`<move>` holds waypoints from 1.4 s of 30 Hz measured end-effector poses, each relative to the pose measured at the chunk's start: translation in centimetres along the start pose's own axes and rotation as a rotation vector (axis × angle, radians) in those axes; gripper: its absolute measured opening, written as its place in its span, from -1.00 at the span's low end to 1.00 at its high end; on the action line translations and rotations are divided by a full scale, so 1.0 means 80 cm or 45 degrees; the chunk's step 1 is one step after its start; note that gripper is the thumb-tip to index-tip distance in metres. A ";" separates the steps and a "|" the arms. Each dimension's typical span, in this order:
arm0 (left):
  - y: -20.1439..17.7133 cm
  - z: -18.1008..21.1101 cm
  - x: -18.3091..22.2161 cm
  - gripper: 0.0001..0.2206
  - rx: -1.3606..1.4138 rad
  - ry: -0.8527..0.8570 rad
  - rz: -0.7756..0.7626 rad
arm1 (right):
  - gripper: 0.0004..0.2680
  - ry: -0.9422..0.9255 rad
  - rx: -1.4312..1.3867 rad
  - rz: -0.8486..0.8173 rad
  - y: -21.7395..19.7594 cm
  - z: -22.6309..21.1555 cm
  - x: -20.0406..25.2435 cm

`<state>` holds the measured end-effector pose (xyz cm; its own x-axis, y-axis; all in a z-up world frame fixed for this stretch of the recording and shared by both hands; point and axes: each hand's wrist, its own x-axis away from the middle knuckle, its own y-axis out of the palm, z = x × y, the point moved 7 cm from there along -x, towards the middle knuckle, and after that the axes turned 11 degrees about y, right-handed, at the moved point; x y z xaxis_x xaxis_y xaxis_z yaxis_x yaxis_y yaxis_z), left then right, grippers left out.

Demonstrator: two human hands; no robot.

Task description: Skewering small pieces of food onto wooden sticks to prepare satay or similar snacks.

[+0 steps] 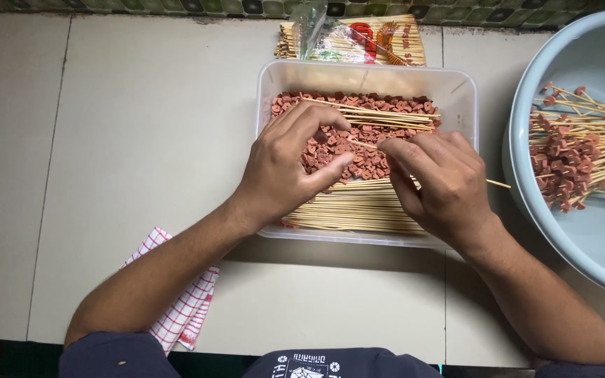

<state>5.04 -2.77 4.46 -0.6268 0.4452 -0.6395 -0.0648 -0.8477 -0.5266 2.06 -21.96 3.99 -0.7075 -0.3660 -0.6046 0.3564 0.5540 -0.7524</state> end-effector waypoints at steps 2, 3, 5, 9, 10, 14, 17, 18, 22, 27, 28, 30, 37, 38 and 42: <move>0.005 -0.009 0.005 -0.79 -0.006 0.001 0.007 | -0.84 0.004 0.002 0.006 0.001 0.002 0.001; 0.007 -0.013 0.007 -0.84 -0.011 0.002 0.013 | -0.84 0.009 0.004 0.010 0.001 0.003 0.002; 0.007 -0.013 0.008 -0.85 -0.045 0.011 0.007 | -0.84 0.007 0.008 0.001 0.002 0.003 0.002; 0.006 -0.013 0.010 -0.88 -0.115 0.027 0.008 | -0.83 -0.006 -0.020 -0.014 0.006 0.007 0.004; 0.006 -0.013 0.010 -0.88 -0.115 0.027 0.008 | -0.83 -0.006 -0.019 -0.015 0.005 0.005 0.003; 0.006 -0.015 0.012 -0.91 -0.143 0.025 0.009 | -0.85 -0.013 -0.011 -0.006 0.005 0.003 0.004; 0.007 -0.018 0.013 -0.91 -0.144 0.019 0.007 | -0.85 -0.015 -0.007 -0.014 0.005 0.004 0.004; 0.007 -0.018 0.013 -0.91 -0.145 0.013 0.003 | -0.85 -0.018 -0.007 -0.022 0.005 0.003 0.004; 0.007 -0.014 0.012 -0.90 -0.136 0.016 -0.003 | -0.85 -0.024 -0.009 -0.034 0.006 0.006 0.005; 0.008 -0.013 0.013 -0.91 -0.160 0.026 -0.003 | -0.85 -0.020 -0.005 -0.039 0.006 0.004 0.005; 0.008 -0.013 0.013 -0.91 -0.160 0.026 -0.002 | -0.85 -0.020 -0.005 -0.039 0.005 0.003 0.004; 0.008 -0.012 0.013 -0.91 -0.169 0.031 -0.007 | -0.84 -0.005 -0.017 -0.046 0.003 0.001 0.002; 0.003 -0.018 0.012 -0.91 -0.227 0.012 -0.066 | -0.83 0.011 -0.004 -0.074 0.008 0.009 -0.001; 0.001 -0.022 0.012 -0.91 -0.249 0.016 -0.088 | -0.82 0.019 -0.023 -0.068 0.009 0.017 0.000; -0.024 -0.037 0.003 -0.90 -0.357 0.016 -0.122 | -0.80 -0.004 0.067 -0.004 0.012 0.049 0.009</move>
<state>7.33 -0.15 3.66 -0.6182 0.5245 -0.5854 0.0950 -0.6895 -0.7181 4.26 -24.63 1.80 -0.7066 -0.3701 -0.6031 0.3859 0.5129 -0.7668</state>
